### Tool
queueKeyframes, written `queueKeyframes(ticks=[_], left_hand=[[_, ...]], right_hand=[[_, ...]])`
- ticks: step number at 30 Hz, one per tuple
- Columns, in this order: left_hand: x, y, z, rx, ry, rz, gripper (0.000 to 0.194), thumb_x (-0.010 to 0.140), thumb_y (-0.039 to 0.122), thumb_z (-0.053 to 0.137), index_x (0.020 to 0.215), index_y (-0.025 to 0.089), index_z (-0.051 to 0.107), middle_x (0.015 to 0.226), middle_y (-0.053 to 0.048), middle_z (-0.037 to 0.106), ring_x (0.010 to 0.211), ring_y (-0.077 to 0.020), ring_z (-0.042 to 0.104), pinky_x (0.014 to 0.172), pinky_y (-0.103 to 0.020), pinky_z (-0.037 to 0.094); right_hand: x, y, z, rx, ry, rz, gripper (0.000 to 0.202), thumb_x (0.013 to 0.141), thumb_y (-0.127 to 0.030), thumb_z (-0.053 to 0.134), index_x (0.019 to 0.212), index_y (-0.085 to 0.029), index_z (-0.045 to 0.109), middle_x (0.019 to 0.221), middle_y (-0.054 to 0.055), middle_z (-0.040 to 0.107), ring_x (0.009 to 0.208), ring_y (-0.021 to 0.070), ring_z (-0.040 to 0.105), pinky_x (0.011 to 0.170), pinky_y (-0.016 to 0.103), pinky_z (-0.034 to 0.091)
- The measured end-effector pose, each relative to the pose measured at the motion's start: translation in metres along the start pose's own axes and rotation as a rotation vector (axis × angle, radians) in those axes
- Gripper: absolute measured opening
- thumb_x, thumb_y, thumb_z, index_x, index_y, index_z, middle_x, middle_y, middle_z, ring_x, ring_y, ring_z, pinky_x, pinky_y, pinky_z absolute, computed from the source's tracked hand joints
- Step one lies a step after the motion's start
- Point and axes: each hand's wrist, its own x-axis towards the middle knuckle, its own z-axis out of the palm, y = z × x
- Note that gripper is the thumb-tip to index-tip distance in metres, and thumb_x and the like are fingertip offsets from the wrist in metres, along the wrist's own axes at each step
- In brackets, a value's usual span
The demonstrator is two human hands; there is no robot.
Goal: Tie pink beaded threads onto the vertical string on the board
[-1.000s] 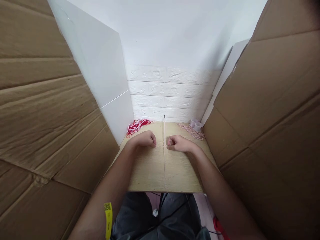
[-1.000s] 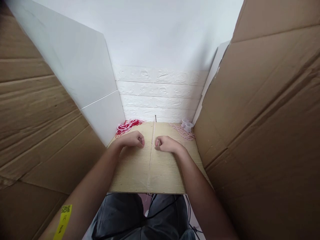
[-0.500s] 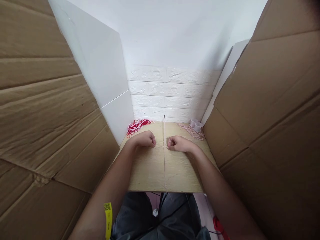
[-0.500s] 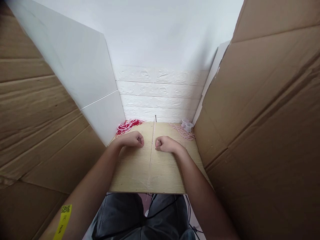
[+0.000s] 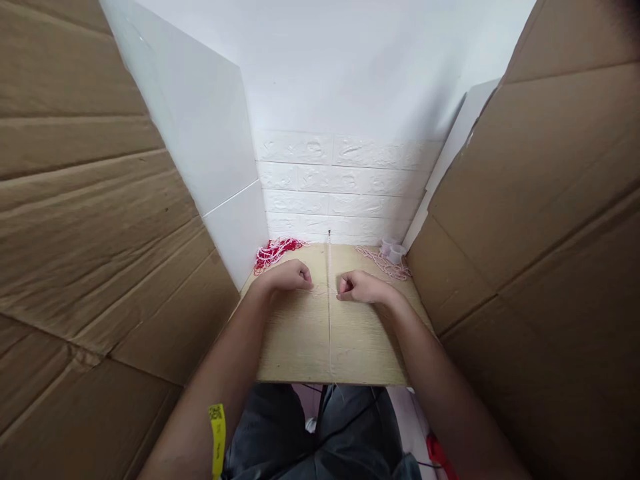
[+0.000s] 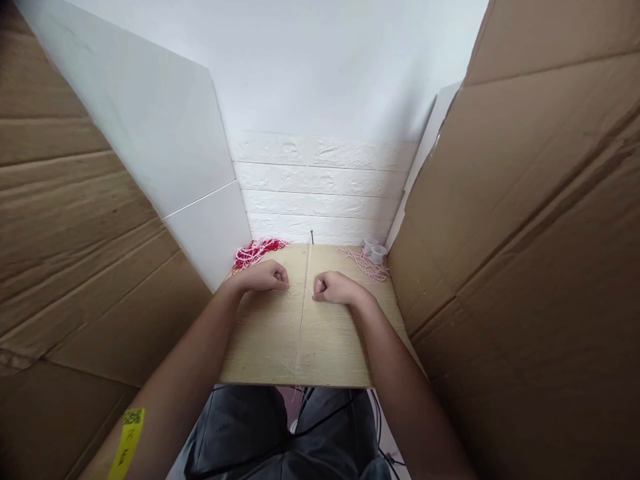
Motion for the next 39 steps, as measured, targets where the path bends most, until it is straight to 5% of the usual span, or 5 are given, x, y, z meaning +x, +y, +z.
queueKeyframes(ticks=[39], left_hand=[[0.005, -0.007, 0.002, -0.063, -0.021, -0.025, 0.026, 0.061, 0.033, 0.074, 0.083, 0.019, 0.072, 0.071, 0.001, 0.066, 0.062, -0.0135, 0.055, 0.055, -0.025, 0.036]], right_hand=[[0.002, 0.009, 0.001, 0.079, -0.052, -0.068, 0.02, 0.07, -0.025, 0.07, 0.083, -0.018, 0.058, 0.076, -0.002, 0.055, 0.066, 0.0118, 0.047, 0.059, 0.023, 0.037]])
